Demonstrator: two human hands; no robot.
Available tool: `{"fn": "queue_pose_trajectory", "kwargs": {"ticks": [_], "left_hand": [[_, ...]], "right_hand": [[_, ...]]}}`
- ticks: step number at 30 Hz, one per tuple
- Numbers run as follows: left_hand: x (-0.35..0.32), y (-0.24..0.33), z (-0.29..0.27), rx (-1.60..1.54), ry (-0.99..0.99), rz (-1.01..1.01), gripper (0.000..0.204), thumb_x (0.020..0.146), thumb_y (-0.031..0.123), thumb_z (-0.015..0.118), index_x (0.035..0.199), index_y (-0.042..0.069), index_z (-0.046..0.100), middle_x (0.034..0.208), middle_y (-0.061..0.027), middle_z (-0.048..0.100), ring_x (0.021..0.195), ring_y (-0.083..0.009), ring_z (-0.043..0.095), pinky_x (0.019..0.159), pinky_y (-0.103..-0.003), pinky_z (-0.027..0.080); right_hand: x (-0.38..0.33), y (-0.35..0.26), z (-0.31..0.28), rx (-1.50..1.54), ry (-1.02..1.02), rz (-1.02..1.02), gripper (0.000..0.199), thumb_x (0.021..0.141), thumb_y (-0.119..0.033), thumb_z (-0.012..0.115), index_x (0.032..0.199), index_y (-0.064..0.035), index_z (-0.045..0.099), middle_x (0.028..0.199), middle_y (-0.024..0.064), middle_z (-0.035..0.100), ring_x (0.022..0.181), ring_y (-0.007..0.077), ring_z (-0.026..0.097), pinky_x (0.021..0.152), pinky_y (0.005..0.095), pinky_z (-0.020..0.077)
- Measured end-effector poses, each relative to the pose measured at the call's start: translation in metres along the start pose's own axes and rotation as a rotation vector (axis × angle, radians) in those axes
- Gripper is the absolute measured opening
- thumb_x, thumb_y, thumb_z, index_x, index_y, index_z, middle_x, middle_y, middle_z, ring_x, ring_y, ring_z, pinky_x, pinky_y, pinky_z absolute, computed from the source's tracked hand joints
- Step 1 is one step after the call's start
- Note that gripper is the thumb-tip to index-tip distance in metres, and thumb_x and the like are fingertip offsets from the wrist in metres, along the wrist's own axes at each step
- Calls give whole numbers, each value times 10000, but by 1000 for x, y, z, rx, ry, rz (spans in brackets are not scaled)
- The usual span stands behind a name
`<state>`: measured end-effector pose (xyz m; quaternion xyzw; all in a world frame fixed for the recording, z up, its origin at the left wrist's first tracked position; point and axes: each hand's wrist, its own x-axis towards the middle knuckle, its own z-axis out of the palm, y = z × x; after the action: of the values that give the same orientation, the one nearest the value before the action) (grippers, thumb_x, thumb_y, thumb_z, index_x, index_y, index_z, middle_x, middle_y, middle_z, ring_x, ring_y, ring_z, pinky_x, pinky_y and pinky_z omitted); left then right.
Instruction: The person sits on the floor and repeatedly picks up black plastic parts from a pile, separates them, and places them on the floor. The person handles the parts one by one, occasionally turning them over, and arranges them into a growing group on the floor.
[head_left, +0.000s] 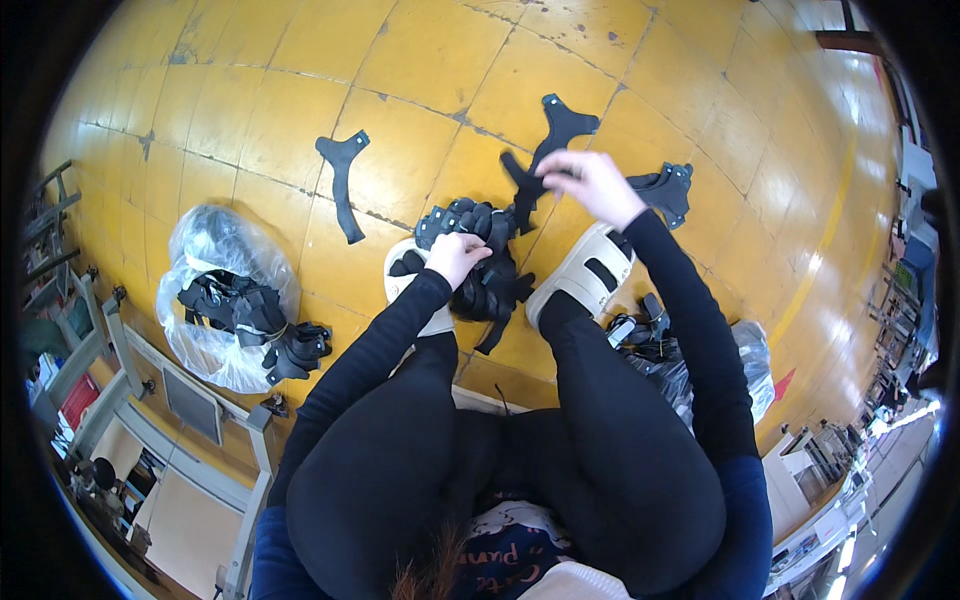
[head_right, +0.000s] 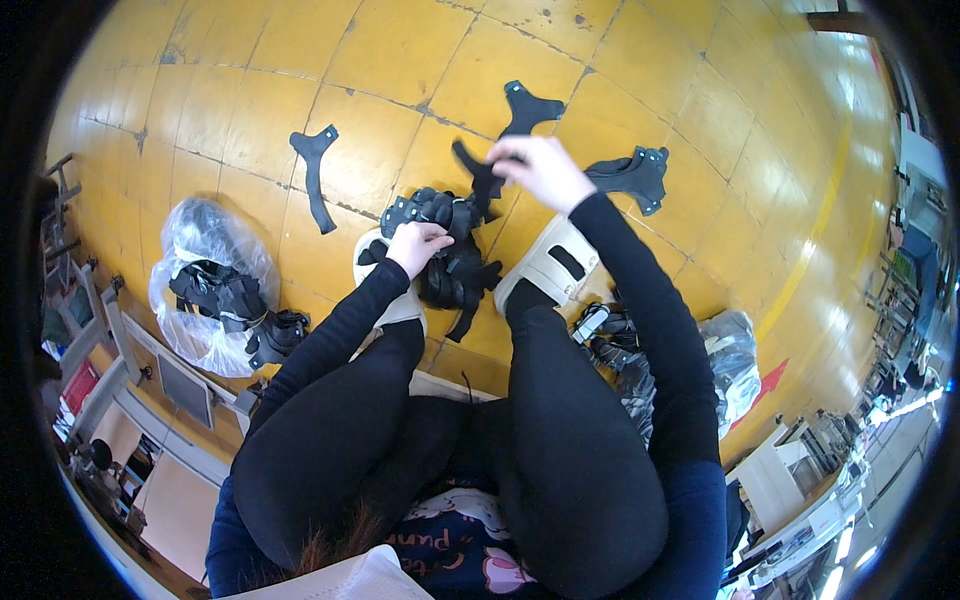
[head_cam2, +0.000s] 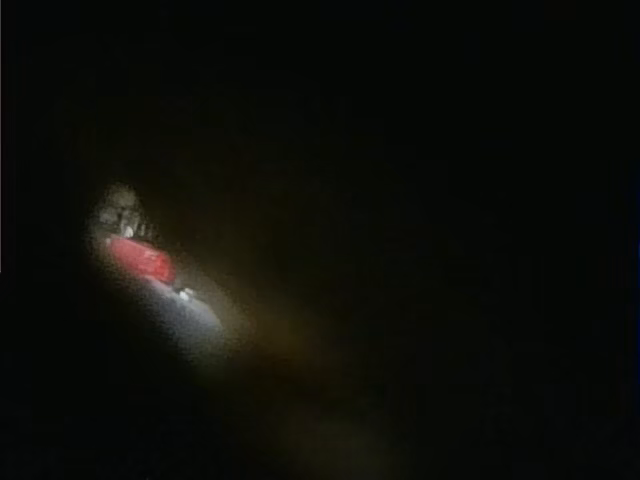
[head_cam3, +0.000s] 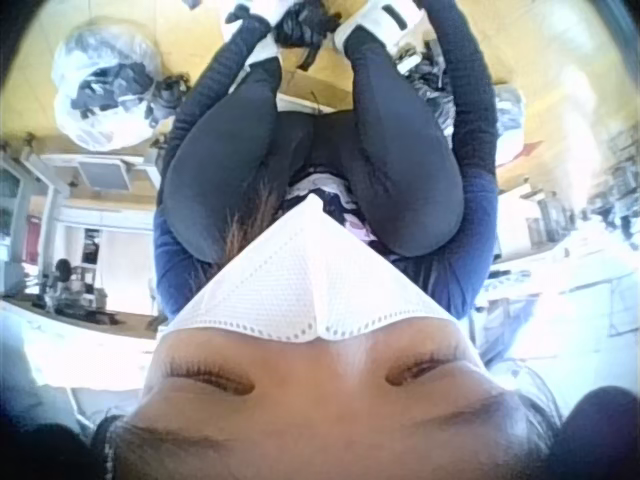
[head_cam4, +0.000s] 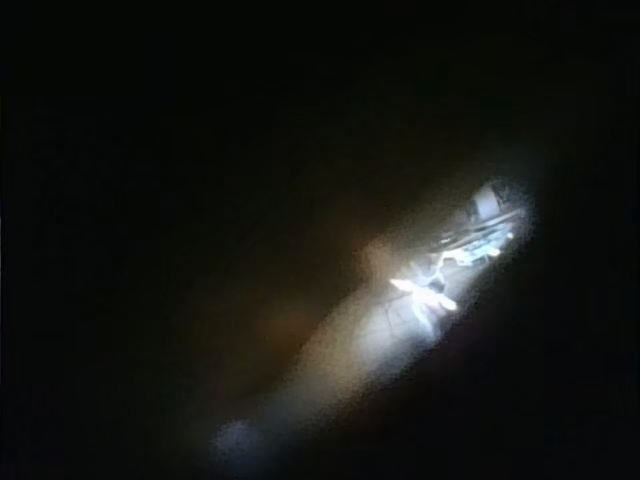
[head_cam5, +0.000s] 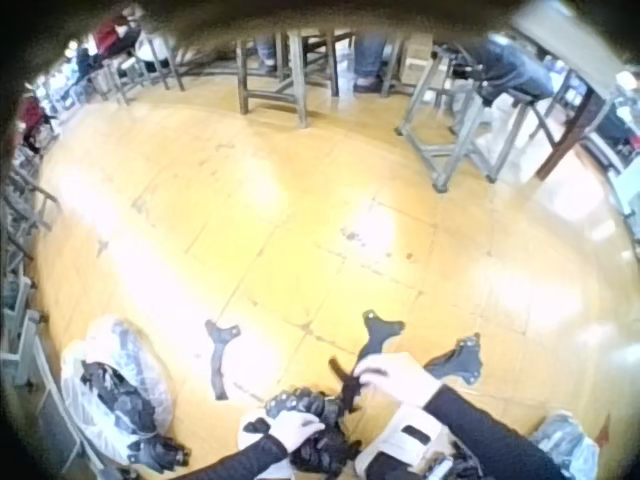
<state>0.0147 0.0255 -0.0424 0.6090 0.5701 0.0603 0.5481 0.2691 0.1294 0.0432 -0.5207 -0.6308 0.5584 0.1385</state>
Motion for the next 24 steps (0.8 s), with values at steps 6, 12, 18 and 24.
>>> {"fn": "queue_pose_trajectory", "kwargs": {"ticks": [6, 12, 18, 24], "left_hand": [[-2, -3, -1, -18, 2, 19, 238, 815, 242, 717, 858, 8, 710, 729, -131, 686, 644, -199, 674, 620, -306, 511], [-8, 0, -2, -2, 39, 19, 259, 820, 255, 718, 897, 7, 706, 765, -131, 700, 676, -199, 686, 644, -296, 524], [-5, 2, 3, -16, 29, 10, 286, 824, 282, 716, 894, 6, 706, 786, -131, 706, 705, -202, 694, 673, -291, 530], [-10, -6, 1, -47, 6, -32, 299, 830, 264, 707, 990, 12, 687, 841, -126, 714, 761, -163, 690, 703, -287, 526]], "right_hand": [[42, 55, -33, -206, 300, 137, 217, 814, -60, 629, 1027, -51, 670, 873, 155, 688, 769, 270, 671, 755, 351, 523], [31, 70, 1, -396, 732, -172, 197, 790, -90, 647, 984, -73, 676, 925, 142, 648, 884, 292, 629, 824, 382, 494], [-47, 89, 87, -202, -617, -138, 196, 796, -239, 647, 946, -137, 722, 1068, 118, 621, 1007, 309, 590, 892, 393, 461], [-68, 63, 128, -674, -684, -5, 220, 717, -244, 695, 913, -160, 745, 1067, 92, 643, 991, 247, 621, 802, 359, 486]]}}
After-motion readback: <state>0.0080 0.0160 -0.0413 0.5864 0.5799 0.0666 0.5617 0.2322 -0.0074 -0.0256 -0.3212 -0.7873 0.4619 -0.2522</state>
